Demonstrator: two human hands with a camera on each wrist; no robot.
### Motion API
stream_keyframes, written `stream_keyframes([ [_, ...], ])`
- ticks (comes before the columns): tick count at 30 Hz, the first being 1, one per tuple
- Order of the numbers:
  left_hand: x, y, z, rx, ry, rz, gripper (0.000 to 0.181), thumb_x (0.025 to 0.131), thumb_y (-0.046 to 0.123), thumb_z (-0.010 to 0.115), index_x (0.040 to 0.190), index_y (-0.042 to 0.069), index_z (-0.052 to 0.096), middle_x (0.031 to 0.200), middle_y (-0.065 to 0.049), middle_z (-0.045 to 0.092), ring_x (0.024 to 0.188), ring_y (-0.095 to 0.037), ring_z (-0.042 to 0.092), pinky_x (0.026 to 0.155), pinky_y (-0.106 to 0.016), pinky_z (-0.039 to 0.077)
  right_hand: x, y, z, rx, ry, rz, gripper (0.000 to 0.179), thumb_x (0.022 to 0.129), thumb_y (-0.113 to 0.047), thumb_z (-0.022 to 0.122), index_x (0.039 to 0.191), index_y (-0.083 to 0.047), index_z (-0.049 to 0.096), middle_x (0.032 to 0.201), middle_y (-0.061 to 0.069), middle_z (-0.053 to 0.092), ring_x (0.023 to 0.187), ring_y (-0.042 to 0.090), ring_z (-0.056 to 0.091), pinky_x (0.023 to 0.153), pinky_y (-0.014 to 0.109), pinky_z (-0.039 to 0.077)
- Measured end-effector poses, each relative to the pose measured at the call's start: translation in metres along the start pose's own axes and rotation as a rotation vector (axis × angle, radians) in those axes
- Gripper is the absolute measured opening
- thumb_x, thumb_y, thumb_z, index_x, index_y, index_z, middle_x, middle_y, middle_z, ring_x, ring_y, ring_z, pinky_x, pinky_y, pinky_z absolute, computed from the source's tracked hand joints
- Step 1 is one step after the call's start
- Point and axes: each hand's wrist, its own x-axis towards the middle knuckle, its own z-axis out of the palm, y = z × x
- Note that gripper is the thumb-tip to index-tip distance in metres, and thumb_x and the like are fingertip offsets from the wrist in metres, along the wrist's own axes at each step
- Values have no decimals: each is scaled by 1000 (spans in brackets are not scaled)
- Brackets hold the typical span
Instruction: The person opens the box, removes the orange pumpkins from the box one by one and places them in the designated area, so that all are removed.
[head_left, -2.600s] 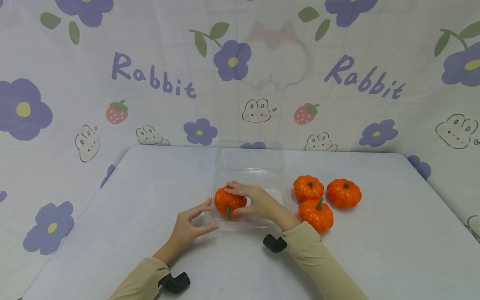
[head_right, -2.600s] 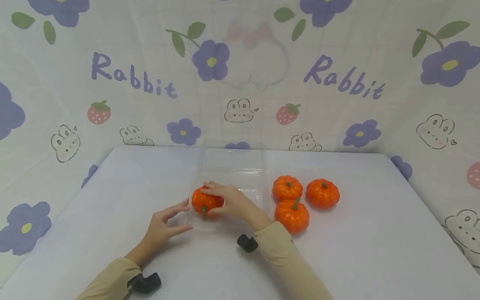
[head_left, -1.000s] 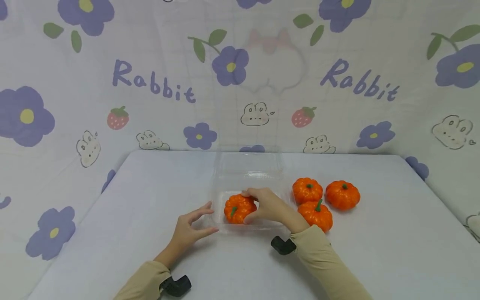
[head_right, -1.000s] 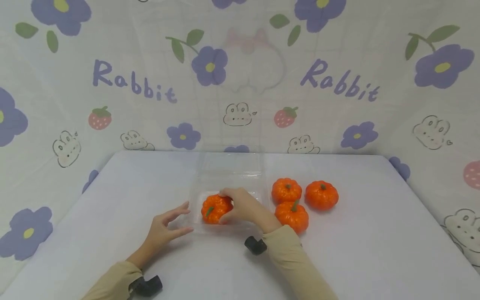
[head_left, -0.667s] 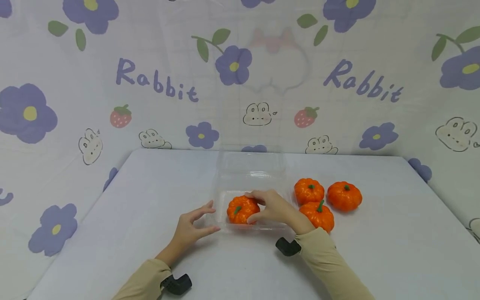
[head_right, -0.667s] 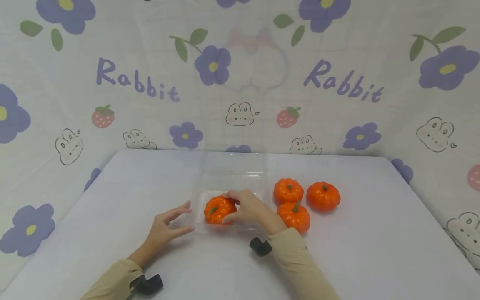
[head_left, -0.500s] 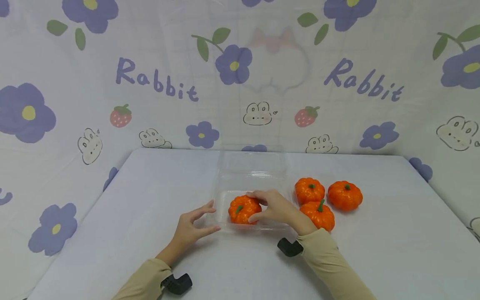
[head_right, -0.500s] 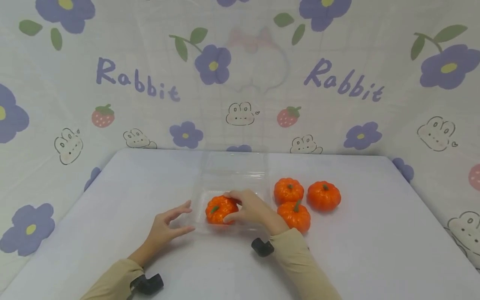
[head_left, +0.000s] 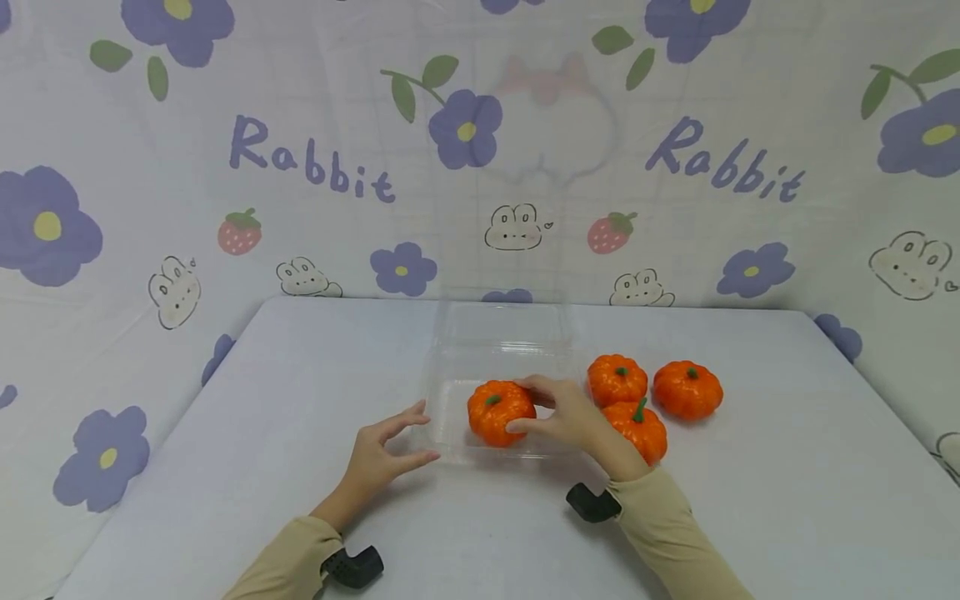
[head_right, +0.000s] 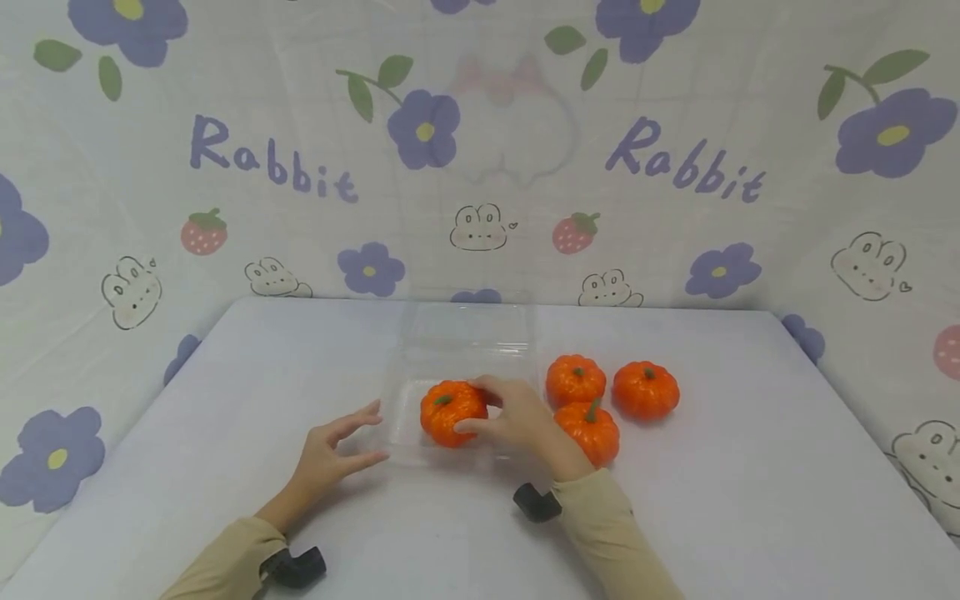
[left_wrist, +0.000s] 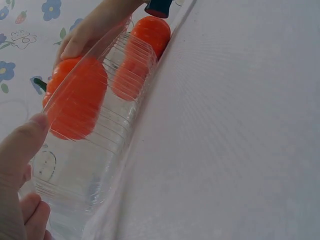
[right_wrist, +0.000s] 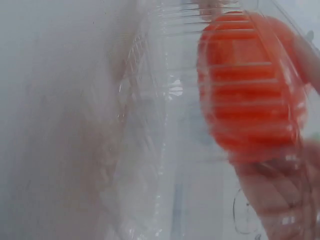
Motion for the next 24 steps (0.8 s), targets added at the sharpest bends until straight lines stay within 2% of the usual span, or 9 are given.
stream_keyframes([
  [4, -1, -1, 0, 11, 11, 21, 39, 59, -5, 80, 95, -5, 63, 110, -25, 56, 103, -36, 53, 92, -35, 39, -6, -2, -3, 92, 70, 80, 56, 67, -34, 78, 112, -5, 60, 106, 3, 62, 98, 18, 57, 86, 33, 45],
  [6, -2, -3, 0, 17, 12, 30, 39, 59, -4, 80, 94, -5, 63, 110, -26, 56, 103, -36, 53, 92, -34, 39, -7, -2, -4, 159, 92, 96, 55, 66, -29, 79, 112, -4, 60, 111, 5, 60, 100, 19, 57, 86, 34, 45],
  [8, -2, -4, 0, 24, 9, 37, 39, 59, -4, 80, 94, -6, 63, 110, -26, 55, 103, -36, 53, 91, -36, 40, -8, -3, -5, 227, 100, 104, 52, 66, -22, 79, 111, -3, 59, 118, 8, 57, 102, 21, 56, 87, 33, 44],
  [12, -2, -4, 1, 25, -3, 43, 39, 60, -4, 79, 95, -6, 63, 111, -26, 55, 103, -36, 53, 88, -46, 41, -9, -4, -7, 293, 97, 82, 44, 68, -14, 78, 106, -1, 58, 124, 12, 51, 103, 23, 56, 86, 31, 44],
  [17, -1, -2, 0, 31, -3, 36, 39, 60, -3, 79, 95, -6, 63, 111, -25, 55, 103, -36, 53, 88, -47, 41, -12, -9, -11, 297, 90, 80, 42, 70, -17, 77, 103, -3, 56, 115, 12, 57, 98, 22, 58, 84, 29, 46],
  [21, -1, 0, 0, 39, 2, 20, 38, 61, -3, 79, 95, -5, 63, 111, -25, 55, 104, -36, 53, 89, -43, 41, -15, -9, -14, 287, 89, 106, 44, 71, -21, 77, 105, -4, 56, 113, 10, 58, 99, 22, 56, 84, 30, 46],
  [24, -1, 1, 0, 39, 4, 30, 39, 60, -4, 79, 95, -6, 63, 110, -26, 55, 103, -36, 53, 89, -44, 41, -19, -9, -18, 275, 94, 115, 45, 72, -20, 76, 107, -3, 55, 113, 11, 57, 101, 24, 55, 84, 31, 46],
])
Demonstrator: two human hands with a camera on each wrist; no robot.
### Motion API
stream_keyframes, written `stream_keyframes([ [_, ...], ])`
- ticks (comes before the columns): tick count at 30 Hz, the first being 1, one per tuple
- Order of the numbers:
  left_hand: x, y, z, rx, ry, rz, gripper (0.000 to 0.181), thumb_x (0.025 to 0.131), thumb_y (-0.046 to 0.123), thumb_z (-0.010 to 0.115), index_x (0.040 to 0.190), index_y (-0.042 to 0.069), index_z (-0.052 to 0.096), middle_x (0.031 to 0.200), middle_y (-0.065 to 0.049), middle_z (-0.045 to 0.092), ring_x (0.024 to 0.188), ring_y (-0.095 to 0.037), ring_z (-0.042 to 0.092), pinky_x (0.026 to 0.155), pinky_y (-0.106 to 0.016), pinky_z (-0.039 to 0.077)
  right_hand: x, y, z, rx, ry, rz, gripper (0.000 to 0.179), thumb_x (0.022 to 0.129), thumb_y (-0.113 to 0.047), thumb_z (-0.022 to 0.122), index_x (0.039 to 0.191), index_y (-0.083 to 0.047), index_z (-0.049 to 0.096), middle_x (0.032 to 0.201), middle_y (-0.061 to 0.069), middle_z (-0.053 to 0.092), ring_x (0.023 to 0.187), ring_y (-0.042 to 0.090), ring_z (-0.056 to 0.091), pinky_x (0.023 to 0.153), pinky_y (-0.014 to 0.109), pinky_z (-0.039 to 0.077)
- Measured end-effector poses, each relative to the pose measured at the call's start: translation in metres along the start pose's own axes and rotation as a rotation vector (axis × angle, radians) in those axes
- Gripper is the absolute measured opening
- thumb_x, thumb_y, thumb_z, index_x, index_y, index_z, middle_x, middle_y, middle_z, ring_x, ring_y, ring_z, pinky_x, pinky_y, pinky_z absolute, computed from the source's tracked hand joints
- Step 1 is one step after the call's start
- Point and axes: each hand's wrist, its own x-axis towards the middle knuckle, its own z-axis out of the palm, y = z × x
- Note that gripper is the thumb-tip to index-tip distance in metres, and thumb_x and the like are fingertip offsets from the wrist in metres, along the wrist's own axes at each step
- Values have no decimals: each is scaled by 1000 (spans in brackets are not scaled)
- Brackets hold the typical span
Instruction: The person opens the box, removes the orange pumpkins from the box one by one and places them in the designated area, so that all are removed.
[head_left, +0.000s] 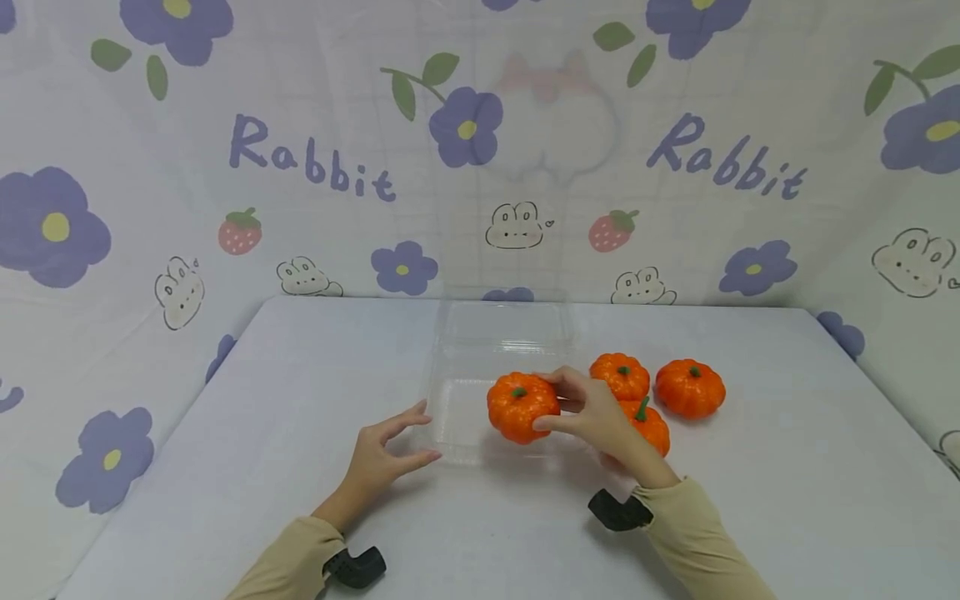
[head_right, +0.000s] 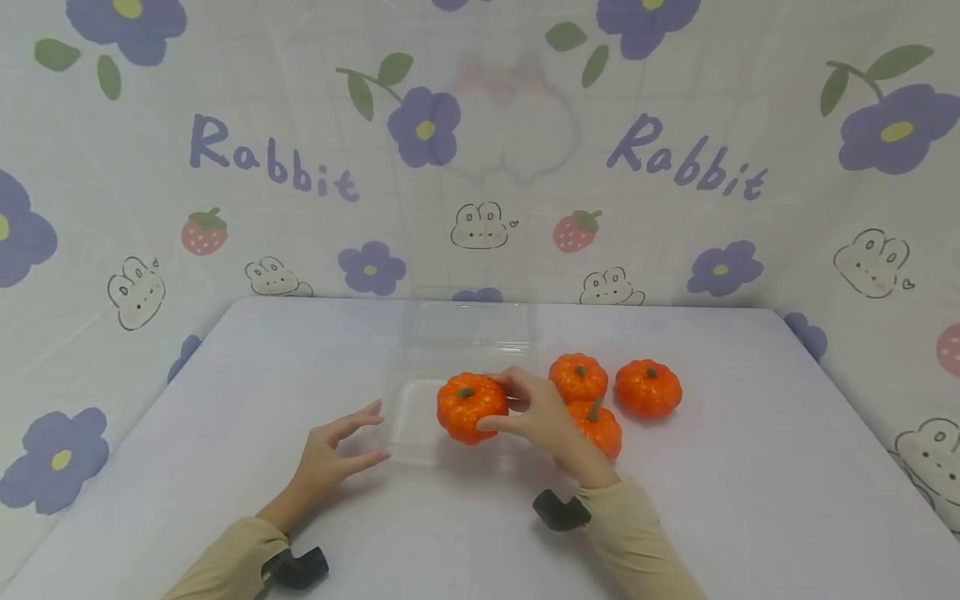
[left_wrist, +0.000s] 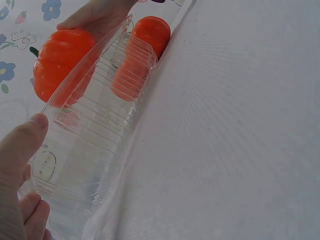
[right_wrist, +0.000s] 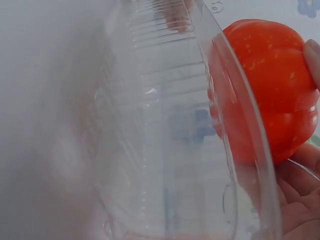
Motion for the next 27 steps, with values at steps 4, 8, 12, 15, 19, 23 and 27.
stream_keyframes([
  [4, 0, 0, 0, 1, 9, 28, 39, 59, -5, 80, 94, -5, 63, 109, -26, 56, 101, -37, 54, 86, -49, 41, -5, -2, -6, -9, 13, -15, 45, 73, -16, 75, 109, 1, 53, 114, 14, 56, 103, 28, 54, 84, 33, 46],
  [8, 0, -1, 0, -4, 13, 36, 39, 58, -6, 80, 94, -5, 63, 109, -26, 56, 101, -37, 54, 87, -46, 41, -10, -1, -13, -14, 30, -1, 47, 73, -15, 75, 111, 1, 52, 116, 14, 55, 103, 28, 54, 82, 32, 47],
  [12, 0, -1, 0, -13, 11, 25, 39, 59, -5, 79, 94, -6, 63, 109, -27, 56, 102, -37, 54, 89, -41, 42, -16, 3, -18, 1, 46, 7, 48, 74, -14, 74, 113, 1, 51, 118, 14, 54, 103, 28, 55, 82, 30, 47],
  [15, -1, -3, 0, -15, 7, 24, 39, 59, -5, 79, 94, -8, 62, 109, -27, 55, 102, -37, 53, 88, -44, 41, -20, 6, -22, -12, 62, 1, 48, 74, -12, 74, 114, 1, 51, 117, 15, 54, 101, 27, 55, 81, 29, 48],
  [19, -1, -3, 0, -23, -1, 17, 39, 60, -5, 79, 94, -9, 62, 110, -27, 55, 103, -37, 52, 87, -49, 40, -27, 7, -27, -73, 96, -12, 47, 74, -12, 74, 113, 1, 52, 115, 15, 56, 96, 25, 57, 80, 27, 48],
  [23, -1, -3, 0, -29, -5, 8, 39, 60, -5, 79, 95, -6, 62, 111, -26, 55, 104, -36, 52, 88, -46, 40, -33, 5, -34, -94, 139, -30, 43, 72, -7, 74, 108, 3, 53, 112, 16, 58, 92, 22, 59, 78, 23, 48],
  [27, -2, -3, -1, -25, 2, 10, 38, 60, -5, 79, 95, -6, 63, 110, -26, 55, 103, -36, 53, 90, -41, 41, -39, 5, -41, -96, 161, -45, 40, 71, -3, 75, 105, 4, 54, 110, 17, 59, 90, 12, 60, 77, 20, 48],
])
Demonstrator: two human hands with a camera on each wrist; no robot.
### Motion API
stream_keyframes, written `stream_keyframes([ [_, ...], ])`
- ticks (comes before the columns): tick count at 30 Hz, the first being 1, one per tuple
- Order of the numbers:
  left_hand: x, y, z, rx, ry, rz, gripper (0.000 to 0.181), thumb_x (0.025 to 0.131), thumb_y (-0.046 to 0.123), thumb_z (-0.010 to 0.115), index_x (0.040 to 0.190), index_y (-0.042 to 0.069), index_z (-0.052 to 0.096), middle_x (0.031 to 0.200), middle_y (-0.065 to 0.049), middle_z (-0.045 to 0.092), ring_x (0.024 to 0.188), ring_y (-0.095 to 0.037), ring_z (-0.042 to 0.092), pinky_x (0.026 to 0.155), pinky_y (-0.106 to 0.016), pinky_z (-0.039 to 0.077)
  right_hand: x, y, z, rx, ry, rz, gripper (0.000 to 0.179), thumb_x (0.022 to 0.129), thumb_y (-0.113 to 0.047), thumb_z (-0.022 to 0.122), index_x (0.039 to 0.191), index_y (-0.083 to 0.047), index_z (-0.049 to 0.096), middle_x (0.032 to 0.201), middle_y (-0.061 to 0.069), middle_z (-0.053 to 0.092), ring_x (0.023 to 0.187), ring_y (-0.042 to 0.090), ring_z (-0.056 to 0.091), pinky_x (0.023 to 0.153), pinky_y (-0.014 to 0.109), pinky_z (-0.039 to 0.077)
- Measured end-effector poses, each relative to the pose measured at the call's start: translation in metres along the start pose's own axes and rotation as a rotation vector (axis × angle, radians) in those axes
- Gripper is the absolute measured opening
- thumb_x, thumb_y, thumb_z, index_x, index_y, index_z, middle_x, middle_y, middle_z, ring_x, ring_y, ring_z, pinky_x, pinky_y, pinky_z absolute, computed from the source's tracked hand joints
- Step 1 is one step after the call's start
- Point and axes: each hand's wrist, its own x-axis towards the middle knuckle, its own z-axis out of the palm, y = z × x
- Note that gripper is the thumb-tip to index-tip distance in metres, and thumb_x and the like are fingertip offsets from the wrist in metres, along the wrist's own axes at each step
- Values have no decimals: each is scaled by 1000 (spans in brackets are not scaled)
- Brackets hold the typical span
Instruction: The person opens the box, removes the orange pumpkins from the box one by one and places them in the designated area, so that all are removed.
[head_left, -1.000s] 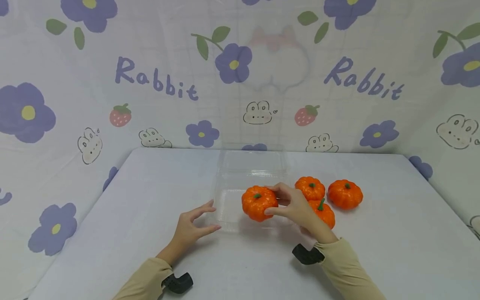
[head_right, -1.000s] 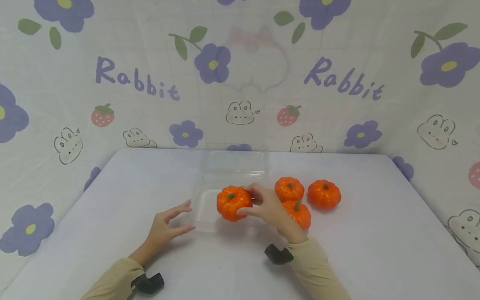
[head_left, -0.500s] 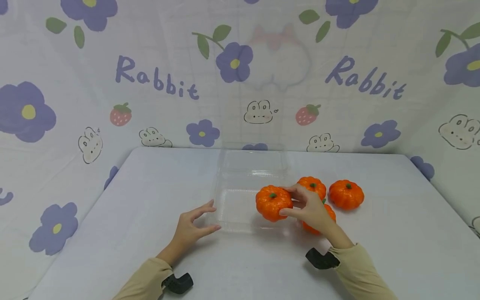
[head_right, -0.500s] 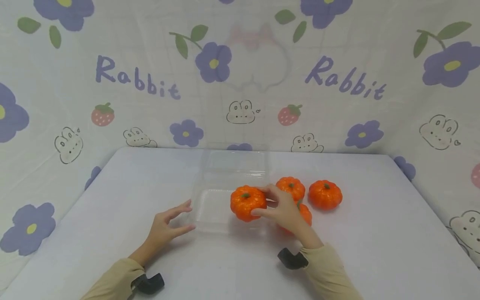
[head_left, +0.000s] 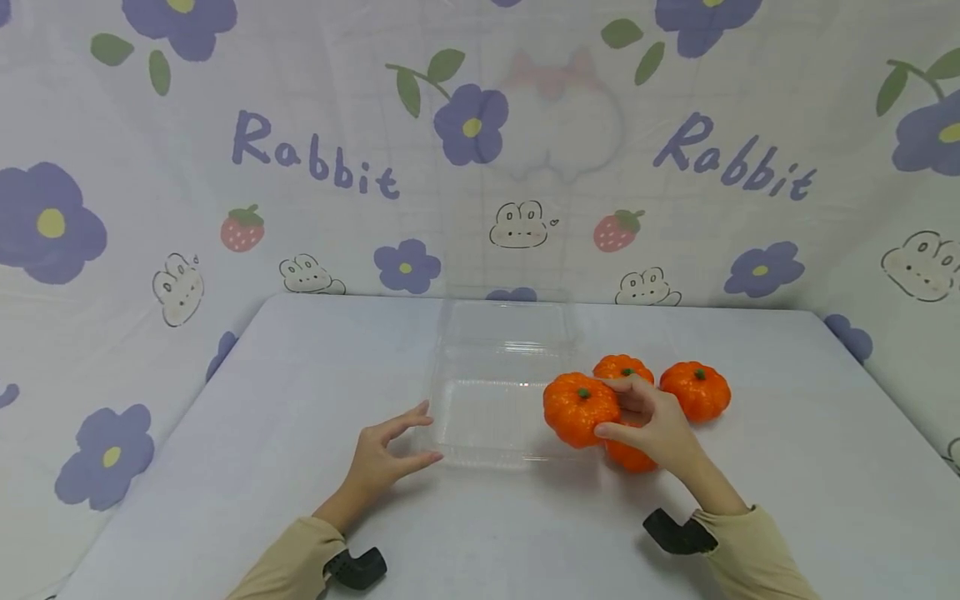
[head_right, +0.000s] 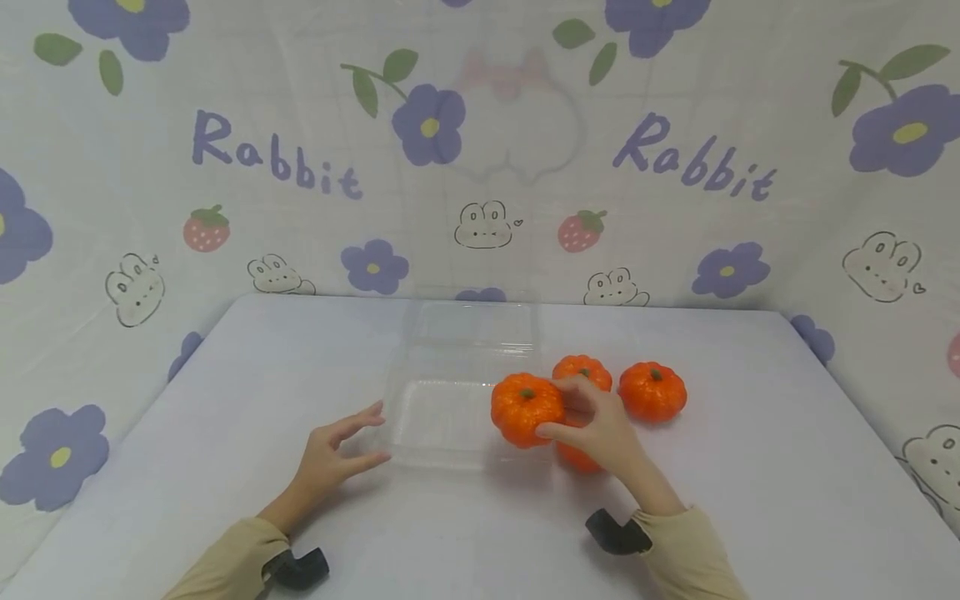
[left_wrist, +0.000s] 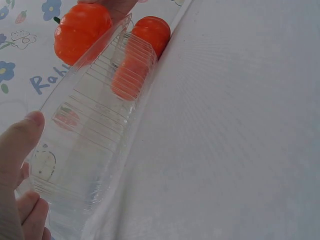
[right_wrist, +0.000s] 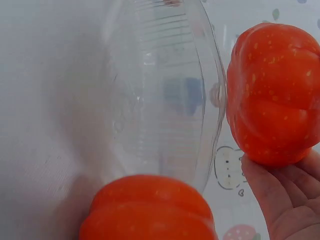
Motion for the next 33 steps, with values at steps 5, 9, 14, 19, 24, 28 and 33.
stream_keyframes([
  [5, 0, -2, 0, 0, 0, -7, 38, 60, -5, 79, 95, -6, 63, 111, -25, 55, 104, -34, 53, 91, -31, 41, -7, 3, -10, -39, 31, -22, 39, 69, 0, 75, 102, 6, 55, 105, 20, 59, 87, 4, 59, 75, 18, 48],
  [9, 0, -1, 0, -1, 2, 6, 39, 59, -6, 79, 94, -7, 62, 109, -27, 55, 102, -36, 53, 90, -31, 41, -12, 2, -20, -52, 51, -32, 39, 69, 2, 74, 101, 7, 54, 104, 12, 60, 88, 2, 57, 75, 16, 47],
  [14, 1, 1, 1, 10, 2, 25, 39, 59, -6, 79, 94, -6, 63, 109, -27, 56, 101, -38, 54, 88, -40, 43, -19, 4, -34, -7, 62, -22, 36, 71, 7, 71, 102, 8, 52, 105, -14, 57, 91, 0, 55, 78, 14, 45],
  [19, 1, 1, 0, 13, 2, -5, 38, 60, -5, 79, 94, -6, 62, 110, -25, 56, 102, -37, 53, 90, -31, 41, -26, 6, -45, 1, 79, -8, 39, 72, 9, 69, 106, 9, 49, 104, -15, 54, 91, 0, 55, 77, 14, 45],
  [24, 1, 0, 0, 15, 4, -2, 38, 59, -6, 79, 94, -6, 62, 110, -25, 56, 102, -36, 53, 90, -29, 41, -32, 10, -63, -10, 72, -6, 44, 73, 11, 67, 112, 8, 47, 109, -11, 53, 95, 0, 53, 78, 13, 44],
  [28, 1, 1, 0, 6, 0, -9, 38, 60, -6, 79, 94, -5, 62, 110, -26, 55, 103, -36, 53, 90, -28, 41, -34, 13, -77, -20, 13, 11, 56, 76, 8, 66, 126, 7, 41, 119, -11, 48, 103, -1, 47, 80, 13, 43],
  [33, 1, 1, -1, -6, -3, -3, 38, 60, -7, 78, 95, -5, 62, 110, -27, 55, 103, -36, 53, 91, -27, 40, -38, 18, -93, -10, -40, 72, 58, 80, 3, 64, 132, 1, 40, 124, -14, 43, 104, -3, 45, 77, 15, 46],
])
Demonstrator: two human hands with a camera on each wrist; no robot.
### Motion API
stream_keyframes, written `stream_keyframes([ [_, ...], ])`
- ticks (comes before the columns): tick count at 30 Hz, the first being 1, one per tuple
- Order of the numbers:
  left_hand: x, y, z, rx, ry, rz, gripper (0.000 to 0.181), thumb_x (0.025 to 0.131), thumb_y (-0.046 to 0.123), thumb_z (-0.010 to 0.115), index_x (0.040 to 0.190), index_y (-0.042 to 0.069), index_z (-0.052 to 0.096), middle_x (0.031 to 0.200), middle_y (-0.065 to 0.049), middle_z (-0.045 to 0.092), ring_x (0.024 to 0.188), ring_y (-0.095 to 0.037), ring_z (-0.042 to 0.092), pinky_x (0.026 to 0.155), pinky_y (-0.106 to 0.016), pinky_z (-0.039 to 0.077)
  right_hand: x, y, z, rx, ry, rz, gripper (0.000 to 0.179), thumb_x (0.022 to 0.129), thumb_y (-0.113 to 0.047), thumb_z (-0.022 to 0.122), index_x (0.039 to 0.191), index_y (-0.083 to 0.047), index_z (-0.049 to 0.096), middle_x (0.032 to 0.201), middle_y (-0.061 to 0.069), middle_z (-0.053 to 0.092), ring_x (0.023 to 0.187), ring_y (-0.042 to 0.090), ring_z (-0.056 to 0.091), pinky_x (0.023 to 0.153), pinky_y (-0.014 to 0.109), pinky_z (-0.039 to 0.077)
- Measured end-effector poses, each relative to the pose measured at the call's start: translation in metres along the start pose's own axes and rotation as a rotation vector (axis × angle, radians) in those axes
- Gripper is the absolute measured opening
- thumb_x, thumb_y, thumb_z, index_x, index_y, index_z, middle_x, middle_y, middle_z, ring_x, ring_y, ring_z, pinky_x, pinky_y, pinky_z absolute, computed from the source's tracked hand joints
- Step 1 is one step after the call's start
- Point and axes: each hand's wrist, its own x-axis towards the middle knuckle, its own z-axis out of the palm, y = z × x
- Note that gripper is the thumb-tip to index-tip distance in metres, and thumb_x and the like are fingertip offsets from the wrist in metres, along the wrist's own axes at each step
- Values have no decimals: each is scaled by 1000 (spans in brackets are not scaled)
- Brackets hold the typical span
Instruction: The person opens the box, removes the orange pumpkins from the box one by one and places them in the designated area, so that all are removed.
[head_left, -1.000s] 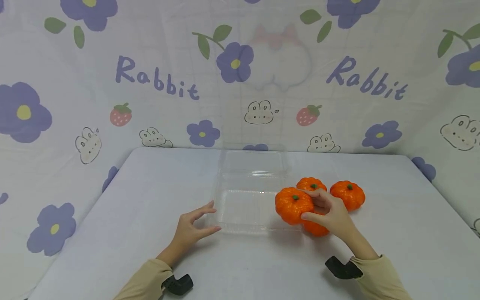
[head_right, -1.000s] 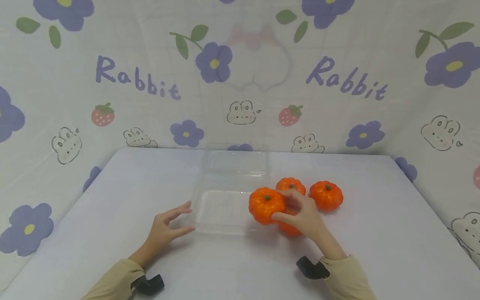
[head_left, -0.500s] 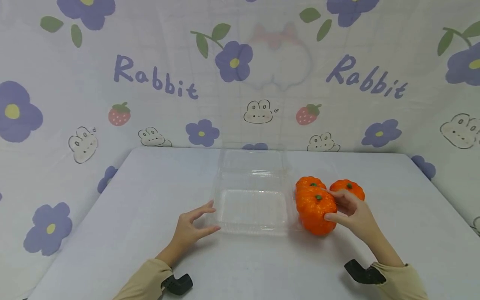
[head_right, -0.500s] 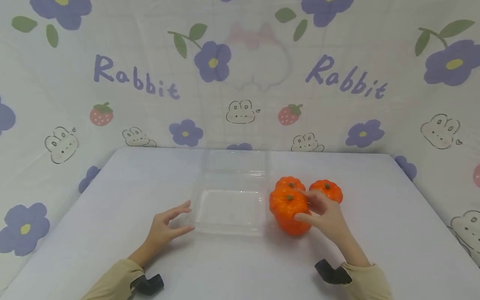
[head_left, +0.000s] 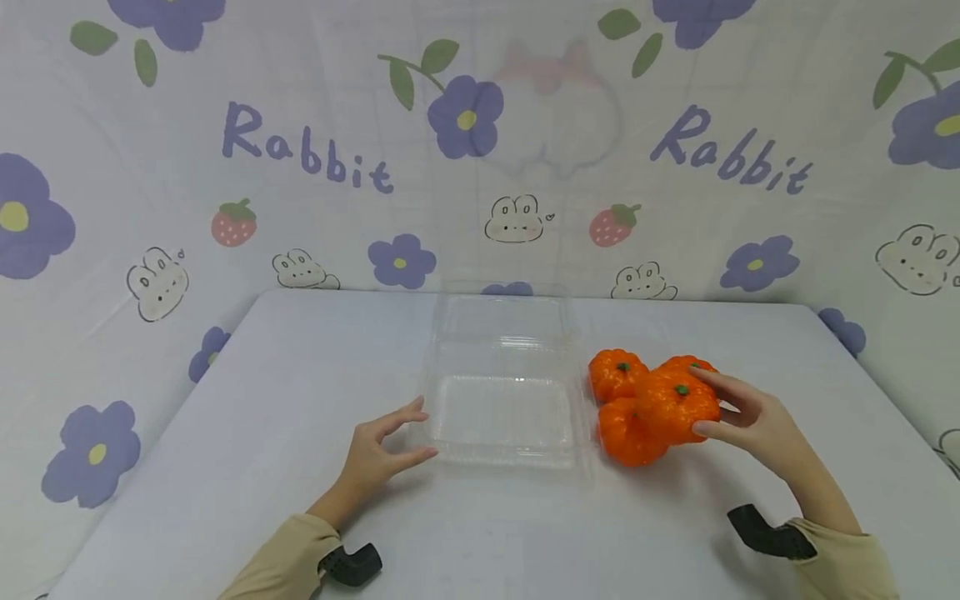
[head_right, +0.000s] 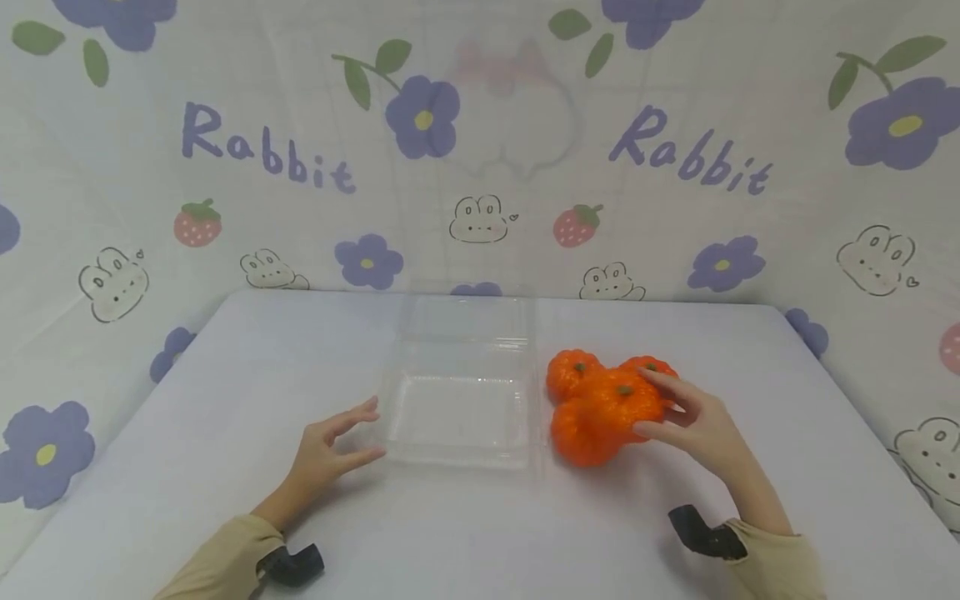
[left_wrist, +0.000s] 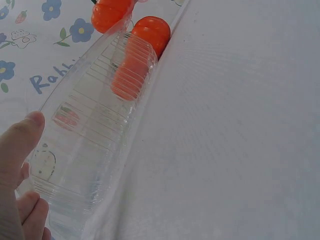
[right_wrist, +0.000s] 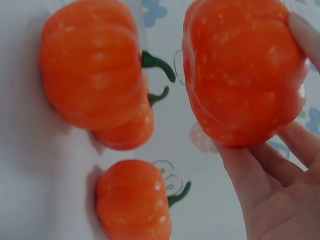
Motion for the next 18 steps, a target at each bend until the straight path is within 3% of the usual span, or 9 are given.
stream_keyframes([
  [6, 0, 0, 1, -6, -5, 8, 38, 60, -7, 78, 94, -5, 62, 110, -27, 55, 102, -38, 53, 91, -28, 40, -4, 12, -15, 59, -10, 8, 51, 81, 7, 60, 129, -5, 46, 123, -10, 47, 107, -2, 46, 79, 15, 45],
  [18, 1, 2, -1, 14, -6, -2, 38, 60, -5, 79, 94, -7, 62, 111, -22, 56, 103, -36, 53, 88, -39, 43, -11, 30, -32, -12, -47, 48, 47, 78, 7, 64, 121, 6, 43, 111, -13, 51, 100, -1, 49, 79, 12, 43],
])
